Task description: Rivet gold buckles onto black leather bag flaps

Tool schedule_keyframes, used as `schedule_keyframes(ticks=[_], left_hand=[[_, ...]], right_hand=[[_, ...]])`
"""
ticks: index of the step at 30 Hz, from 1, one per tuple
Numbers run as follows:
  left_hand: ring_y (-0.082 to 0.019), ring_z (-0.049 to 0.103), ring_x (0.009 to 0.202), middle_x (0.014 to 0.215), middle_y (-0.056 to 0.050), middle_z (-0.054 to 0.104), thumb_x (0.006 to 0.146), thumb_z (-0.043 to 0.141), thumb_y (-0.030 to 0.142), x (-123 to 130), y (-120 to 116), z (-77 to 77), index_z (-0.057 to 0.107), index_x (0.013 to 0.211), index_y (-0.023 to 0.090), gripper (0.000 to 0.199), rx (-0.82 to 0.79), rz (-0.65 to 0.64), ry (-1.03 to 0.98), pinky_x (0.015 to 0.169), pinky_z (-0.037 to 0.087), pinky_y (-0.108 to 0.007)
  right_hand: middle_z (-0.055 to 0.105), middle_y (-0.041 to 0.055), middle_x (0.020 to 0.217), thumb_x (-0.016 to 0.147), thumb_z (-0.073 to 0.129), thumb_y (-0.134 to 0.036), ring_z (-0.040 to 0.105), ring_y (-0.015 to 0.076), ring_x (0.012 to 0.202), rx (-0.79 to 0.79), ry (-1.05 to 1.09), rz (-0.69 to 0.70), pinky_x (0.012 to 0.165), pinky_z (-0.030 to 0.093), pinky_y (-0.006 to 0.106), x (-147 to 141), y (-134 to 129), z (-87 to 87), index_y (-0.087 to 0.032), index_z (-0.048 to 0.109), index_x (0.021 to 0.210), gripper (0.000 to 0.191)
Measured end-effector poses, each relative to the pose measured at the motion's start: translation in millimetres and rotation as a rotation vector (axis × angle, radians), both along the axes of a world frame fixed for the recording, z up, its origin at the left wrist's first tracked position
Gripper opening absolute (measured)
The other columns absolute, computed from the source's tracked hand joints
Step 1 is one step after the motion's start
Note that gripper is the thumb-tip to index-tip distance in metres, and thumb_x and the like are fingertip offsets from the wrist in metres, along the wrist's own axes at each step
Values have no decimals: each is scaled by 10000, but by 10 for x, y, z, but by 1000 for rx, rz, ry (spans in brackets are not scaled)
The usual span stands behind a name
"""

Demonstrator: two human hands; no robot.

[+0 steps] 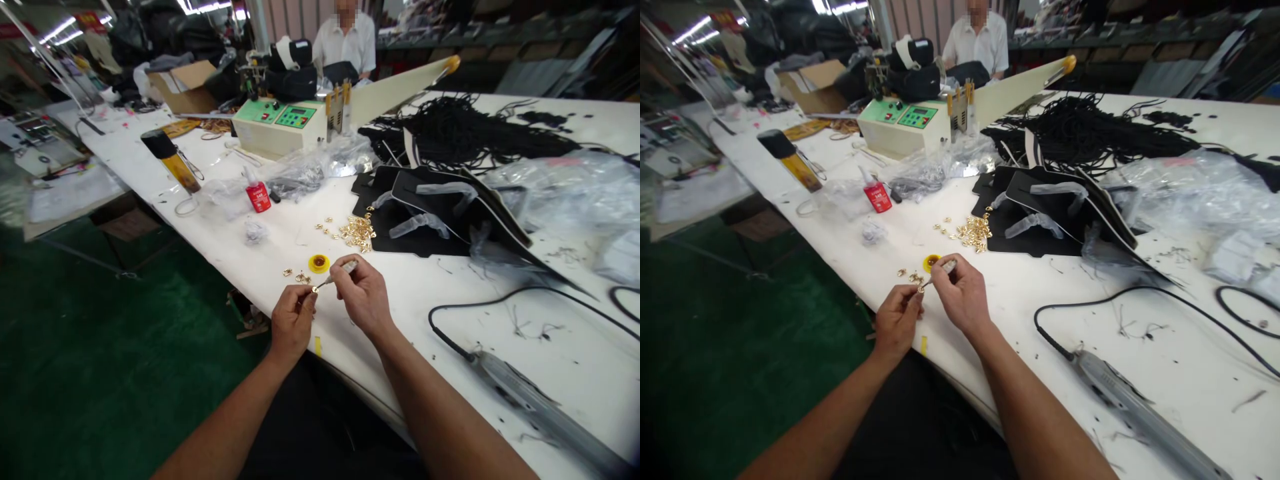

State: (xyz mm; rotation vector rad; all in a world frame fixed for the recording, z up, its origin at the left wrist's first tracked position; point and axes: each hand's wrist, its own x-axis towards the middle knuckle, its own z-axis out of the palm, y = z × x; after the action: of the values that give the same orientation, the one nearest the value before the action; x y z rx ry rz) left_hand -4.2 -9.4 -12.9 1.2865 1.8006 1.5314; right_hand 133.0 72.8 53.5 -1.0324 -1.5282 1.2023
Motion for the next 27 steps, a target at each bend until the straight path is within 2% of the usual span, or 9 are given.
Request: schedule_keyframes(ticks=[10, 12, 15, 17, 21, 25, 27], left_hand=[[-124, 661, 741, 971, -24, 705, 1004, 631, 400, -11, -12, 25, 713, 1055, 218, 205, 2, -9, 20, 702, 549, -247], [-128, 658, 737, 957, -22, 703, 1005, 631, 403, -13, -15, 31, 714, 1050, 219, 207, -3, -5, 41, 712, 551, -256], [-146, 669, 776, 946, -24, 703, 1004, 629, 405, -15, -19, 38, 719, 1044, 224, 206, -24, -3, 89, 730, 550, -269], [-160, 678, 810, 945, -27, 703, 1005, 623, 392, -13, -19, 46, 720, 1039, 226, 195, -34, -6, 113, 746, 547, -279], [-180, 684, 867, 956, -31, 710, 1003, 614, 348, -3, -13, 76, 716, 1016, 229, 158, -35, -27, 155, 791, 542, -301], [-178, 669, 852, 914, -20, 711, 1001, 622, 360, -3, -12, 92, 710, 943, 227, 170, -53, -29, 171, 804, 530, -303], [-167, 666, 813, 911, -14, 713, 1000, 628, 371, -5, -16, 81, 721, 972, 230, 171, -53, -27, 137, 774, 529, -292]], right_hand=[[551, -51, 607, 932, 619, -339, 488, 128, 545, 3, -17, 25, 572, 385, 264, -20, -10, -23, -222, 629, 826, 158], [552, -49, 615, 936, 608, -329, 489, 128, 548, 46, -51, 36, 574, 386, 263, -17, -19, -16, -224, 627, 835, 147], [592, -36, 668, 935, 624, -317, 510, 126, 577, 199, -161, 65, 611, 395, 265, -9, -19, -17, -225, 637, 849, 127], [604, -31, 674, 942, 656, -367, 518, 129, 587, 243, -217, 77, 623, 391, 269, -1, -7, -29, -228, 639, 841, 173], [564, -34, 623, 958, 670, -498, 504, 145, 580, 189, -243, 106, 607, 380, 274, 21, 10, -29, -239, 615, 798, 309], [694, 15, 877, 1010, 594, -411, 622, 166, 769, 309, -224, 277, 730, 445, 277, 37, 2, 21, -247, 661, 922, 197], [702, 15, 846, 1025, 556, -403, 643, 166, 751, 229, -194, 244, 728, 458, 279, 41, 21, 19, -242, 650, 924, 211]])
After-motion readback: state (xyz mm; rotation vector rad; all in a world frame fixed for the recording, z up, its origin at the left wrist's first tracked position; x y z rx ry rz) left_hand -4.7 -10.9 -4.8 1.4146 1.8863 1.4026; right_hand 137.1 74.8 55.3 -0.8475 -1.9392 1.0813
